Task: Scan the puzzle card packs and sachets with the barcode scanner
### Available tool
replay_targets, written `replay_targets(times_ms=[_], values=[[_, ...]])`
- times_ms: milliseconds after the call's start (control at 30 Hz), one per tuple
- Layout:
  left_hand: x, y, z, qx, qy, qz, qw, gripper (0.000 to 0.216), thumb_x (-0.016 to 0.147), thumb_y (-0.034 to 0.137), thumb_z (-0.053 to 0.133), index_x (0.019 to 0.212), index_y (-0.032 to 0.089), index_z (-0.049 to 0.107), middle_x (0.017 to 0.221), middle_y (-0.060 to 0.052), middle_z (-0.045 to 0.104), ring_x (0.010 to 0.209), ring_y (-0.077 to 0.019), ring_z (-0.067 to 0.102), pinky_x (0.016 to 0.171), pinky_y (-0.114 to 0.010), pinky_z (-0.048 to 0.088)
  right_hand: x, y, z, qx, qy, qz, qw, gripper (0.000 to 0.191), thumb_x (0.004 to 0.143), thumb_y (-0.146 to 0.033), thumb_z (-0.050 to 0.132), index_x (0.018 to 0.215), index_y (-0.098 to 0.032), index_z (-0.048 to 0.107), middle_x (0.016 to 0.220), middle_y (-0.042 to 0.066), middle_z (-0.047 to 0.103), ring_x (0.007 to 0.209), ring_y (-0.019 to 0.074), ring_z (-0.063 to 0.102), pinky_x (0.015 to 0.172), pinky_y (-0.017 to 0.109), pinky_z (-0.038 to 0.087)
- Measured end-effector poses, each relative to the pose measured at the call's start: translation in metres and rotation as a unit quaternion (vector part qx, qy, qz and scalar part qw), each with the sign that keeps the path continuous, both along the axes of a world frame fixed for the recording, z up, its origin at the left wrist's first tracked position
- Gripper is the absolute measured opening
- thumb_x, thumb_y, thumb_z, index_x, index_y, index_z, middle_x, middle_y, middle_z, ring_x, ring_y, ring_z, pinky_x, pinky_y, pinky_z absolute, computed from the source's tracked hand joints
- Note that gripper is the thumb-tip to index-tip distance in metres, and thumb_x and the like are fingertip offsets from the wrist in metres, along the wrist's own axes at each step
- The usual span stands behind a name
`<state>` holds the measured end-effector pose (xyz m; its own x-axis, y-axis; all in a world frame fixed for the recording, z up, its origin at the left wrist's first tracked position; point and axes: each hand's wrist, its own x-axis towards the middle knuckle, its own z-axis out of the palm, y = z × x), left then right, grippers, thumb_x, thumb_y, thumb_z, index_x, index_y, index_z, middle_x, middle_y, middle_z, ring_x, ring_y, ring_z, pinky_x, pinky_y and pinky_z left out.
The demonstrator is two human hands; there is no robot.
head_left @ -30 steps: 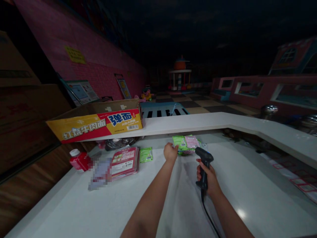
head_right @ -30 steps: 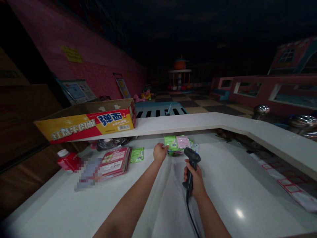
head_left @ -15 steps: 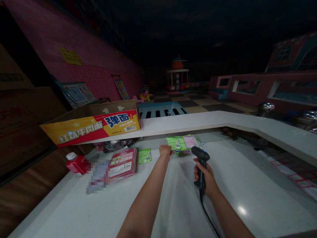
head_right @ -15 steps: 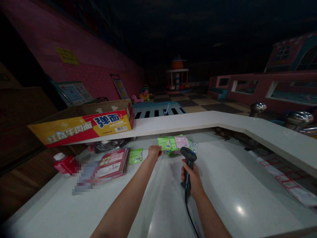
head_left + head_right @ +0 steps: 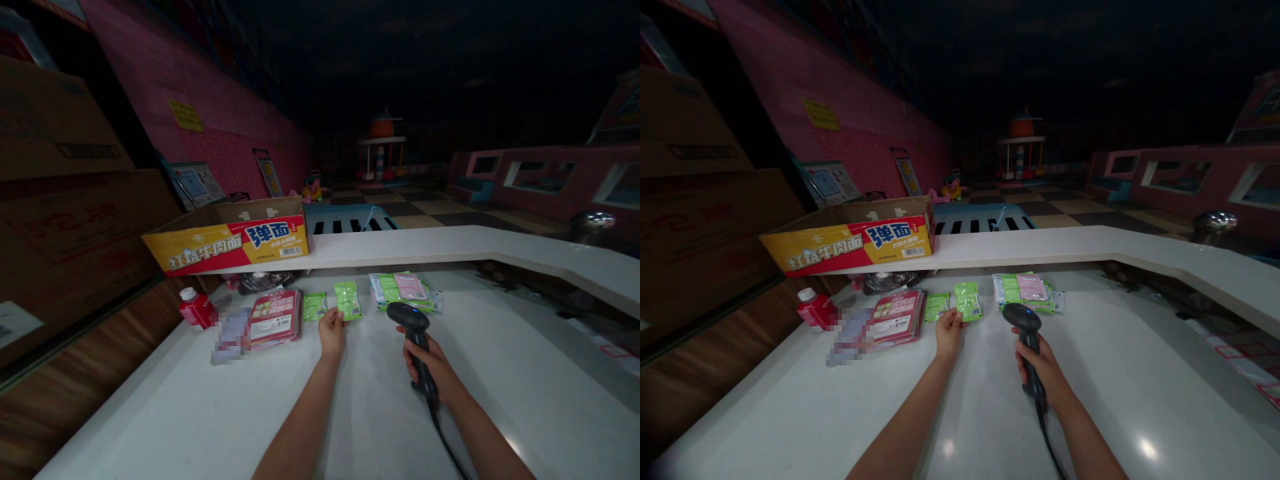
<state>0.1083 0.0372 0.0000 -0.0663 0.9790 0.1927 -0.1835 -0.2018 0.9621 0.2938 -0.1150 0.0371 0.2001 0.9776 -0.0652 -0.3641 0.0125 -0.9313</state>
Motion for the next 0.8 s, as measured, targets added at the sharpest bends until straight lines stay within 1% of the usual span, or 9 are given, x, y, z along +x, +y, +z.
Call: replay_targets(times_ms=[100, 233, 367, 533, 667, 800], values=[[0.002, 0.000, -0.005, -0.002, 0.017, 0.022, 1.000, 0.036, 0.073, 0.047, 0.066, 0.088, 0.015, 0.068, 0.081, -0.007, 0.072, 0.070, -0.0177, 0.066, 0.060, -0.028, 0.054, -0.002, -0.002, -0.002, -0.002, -0.023, 0.038, 0.999, 0.050, 0.073, -0.047, 0.077, 0.111, -0.021, 0.060, 0.057, -0.006, 0.056, 0.035, 0.0082, 0.046, 0.032, 0.019, 0.036], [0.002, 0.001, -0.008, 0.005, 0.012, 0.043, 0.999, 0.034, 0.075, 0.046, 0.065, 0.087, 0.014, 0.068, 0.082, -0.007, 0.070, 0.069, -0.0166, 0.065, 0.063, -0.028, 0.055, -0.004, -0.006, -0.001, -0.015, -0.039, 0.065, 0.997, 0.042, 0.074, -0.047, 0.076, 0.103, -0.019, 0.061, 0.055, -0.006, 0.055, 0.032, 0.0075, 0.044, 0.031, 0.018, 0.033], [0.002, 0.001, -0.007, -0.002, 0.016, 0.062, 0.998, 0.033, 0.075, 0.044, 0.064, 0.086, 0.014, 0.067, 0.080, -0.006, 0.069, 0.064, -0.0141, 0.062, 0.060, -0.026, 0.053, -0.004, -0.009, 0.002, -0.027, -0.030, 0.073, 0.997, 0.040, 0.073, -0.046, 0.077, 0.096, -0.019, 0.059, 0.054, -0.006, 0.055, 0.033, 0.0075, 0.045, 0.032, 0.018, 0.033], [0.003, -0.001, -0.004, -0.007, 0.031, 0.082, 0.996, 0.030, 0.075, 0.041, 0.063, 0.084, 0.013, 0.067, 0.080, -0.006, 0.068, 0.067, -0.0141, 0.062, 0.062, -0.027, 0.054, -0.005, -0.011, 0.004, -0.024, -0.019, 0.064, 0.997, 0.040, 0.073, -0.047, 0.077, 0.095, -0.020, 0.058, 0.054, -0.006, 0.056, 0.032, 0.0075, 0.044, 0.032, 0.018, 0.033], [0.002, -0.001, -0.004, -0.001, 0.023, 0.062, 0.998, 0.030, 0.075, 0.041, 0.062, 0.086, 0.013, 0.067, 0.083, -0.007, 0.069, 0.070, -0.0154, 0.064, 0.063, -0.027, 0.055, -0.005, -0.010, 0.006, -0.017, -0.021, 0.065, 0.998, 0.040, 0.072, -0.047, 0.077, 0.093, -0.020, 0.058, 0.053, -0.007, 0.054, 0.032, 0.0082, 0.045, 0.032, 0.019, 0.034], [0.001, 0.000, -0.006, 0.001, 0.013, 0.045, 0.999, 0.033, 0.075, 0.044, 0.064, 0.088, 0.014, 0.067, 0.085, -0.008, 0.070, 0.073, -0.0168, 0.065, 0.064, -0.027, 0.055, -0.004, -0.009, 0.006, -0.012, 0.000, 0.072, 0.997, 0.039, 0.072, -0.047, 0.077, 0.094, -0.020, 0.059, 0.053, -0.006, 0.054, 0.031, 0.0079, 0.044, 0.031, 0.019, 0.032]])
